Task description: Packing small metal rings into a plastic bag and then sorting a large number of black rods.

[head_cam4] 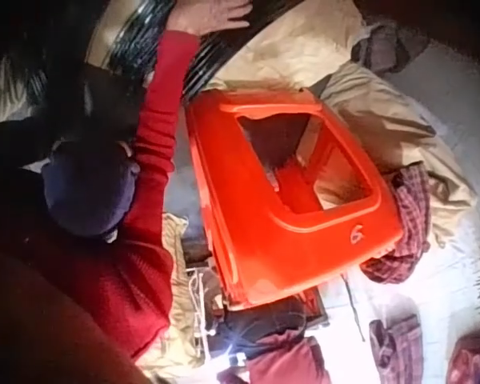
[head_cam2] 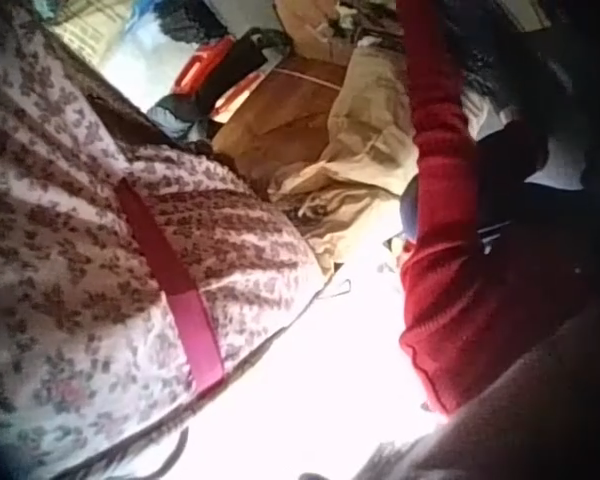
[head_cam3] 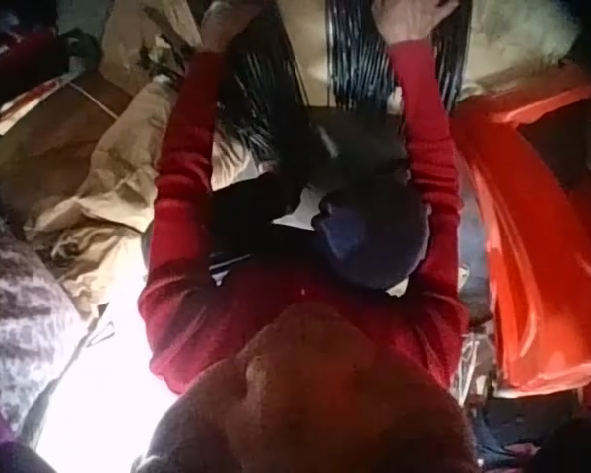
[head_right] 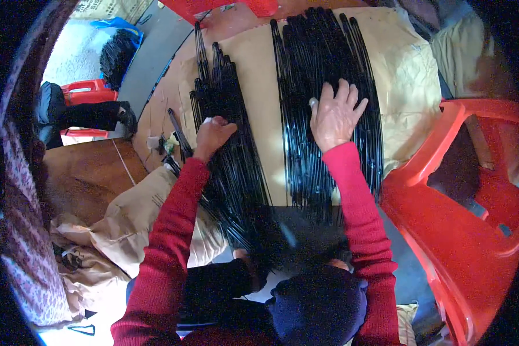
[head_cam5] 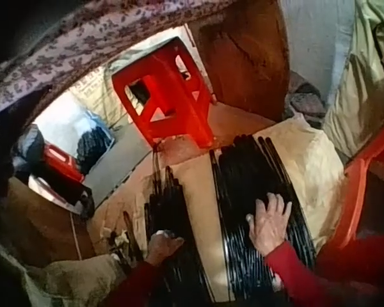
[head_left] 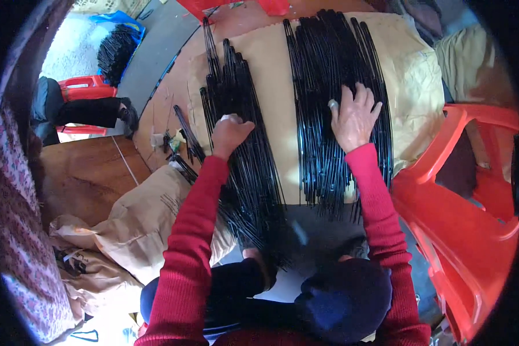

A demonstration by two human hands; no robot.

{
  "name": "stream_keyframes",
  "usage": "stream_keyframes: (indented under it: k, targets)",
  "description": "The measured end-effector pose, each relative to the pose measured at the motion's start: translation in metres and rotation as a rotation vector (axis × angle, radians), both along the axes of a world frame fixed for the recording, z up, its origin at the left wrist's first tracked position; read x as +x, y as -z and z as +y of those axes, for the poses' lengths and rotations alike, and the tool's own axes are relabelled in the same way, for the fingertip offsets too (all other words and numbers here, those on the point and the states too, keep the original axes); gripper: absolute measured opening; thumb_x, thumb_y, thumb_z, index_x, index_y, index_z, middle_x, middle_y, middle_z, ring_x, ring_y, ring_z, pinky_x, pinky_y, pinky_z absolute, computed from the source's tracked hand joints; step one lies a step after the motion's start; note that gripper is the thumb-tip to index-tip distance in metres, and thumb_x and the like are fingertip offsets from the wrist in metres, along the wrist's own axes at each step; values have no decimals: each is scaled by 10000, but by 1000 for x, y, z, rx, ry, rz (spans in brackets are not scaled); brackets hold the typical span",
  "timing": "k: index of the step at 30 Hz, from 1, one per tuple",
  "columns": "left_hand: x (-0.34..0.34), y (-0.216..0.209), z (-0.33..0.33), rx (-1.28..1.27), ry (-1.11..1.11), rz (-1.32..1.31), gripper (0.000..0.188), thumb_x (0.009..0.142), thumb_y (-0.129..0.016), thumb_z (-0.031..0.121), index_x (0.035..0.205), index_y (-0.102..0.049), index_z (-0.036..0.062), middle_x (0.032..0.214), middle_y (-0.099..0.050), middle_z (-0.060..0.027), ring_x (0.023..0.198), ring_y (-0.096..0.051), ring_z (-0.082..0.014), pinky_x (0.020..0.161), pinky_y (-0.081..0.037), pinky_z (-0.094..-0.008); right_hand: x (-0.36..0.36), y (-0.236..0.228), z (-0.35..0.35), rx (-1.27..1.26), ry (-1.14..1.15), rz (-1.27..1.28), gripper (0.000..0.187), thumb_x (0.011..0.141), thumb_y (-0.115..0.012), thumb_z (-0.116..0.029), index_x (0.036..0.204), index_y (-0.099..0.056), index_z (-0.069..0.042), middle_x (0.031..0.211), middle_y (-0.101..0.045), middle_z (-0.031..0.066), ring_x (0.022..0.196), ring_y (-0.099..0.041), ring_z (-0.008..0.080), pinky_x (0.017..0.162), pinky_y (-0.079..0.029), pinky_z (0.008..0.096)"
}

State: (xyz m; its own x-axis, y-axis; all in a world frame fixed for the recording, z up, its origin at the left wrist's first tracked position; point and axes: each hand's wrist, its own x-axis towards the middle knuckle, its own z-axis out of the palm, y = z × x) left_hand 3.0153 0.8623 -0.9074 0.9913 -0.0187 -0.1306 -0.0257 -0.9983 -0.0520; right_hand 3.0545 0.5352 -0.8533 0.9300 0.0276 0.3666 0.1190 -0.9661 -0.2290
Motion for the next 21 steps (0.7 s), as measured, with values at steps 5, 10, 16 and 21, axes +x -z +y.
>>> stream_keyframes:
  k: [5,10,16,21]
  targets:
    - [-15,-49,-7,-1167,-676,217,153,877,-565,185,892,-587,35,821,-625,-50,702,-614,-154,621,-509,-306,-2,25,30,648,-281,396,210,878,-583,-158,1048,-654,-57,1006,-651,162,919,-623,362,811,-504,401]
    - [-38,-50,35,-2072,-824,156,308,950,-449,334,1088,-557,80,773,-504,10,658,-483,-125,580,-421,-279,-14,92,120,819,-392,768,402,837,-603,-290,1127,-601,-11,1018,-673,176,969,-640,362,879,-487,446]
    - [-32,-71,2,-1910,-1066,131,348,970,-405,404,1111,-570,132,716,-507,19,594,-488,-131,522,-413,-274,-34,83,136,626,-397,840,358,832,-650,-298,1012,-581,4,977,-647,233,950,-618,407,845,-480,460]
    - [-21,-69,-7,-1880,-1017,249,458,990,-386,490,1163,-582,114,839,-634,-24,643,-567,-136,578,-476,-286,-33,77,105,1170,-231,738,372,879,-637,-264,1123,-583,12,1014,-638,143,954,-605,231,851,-466,339]
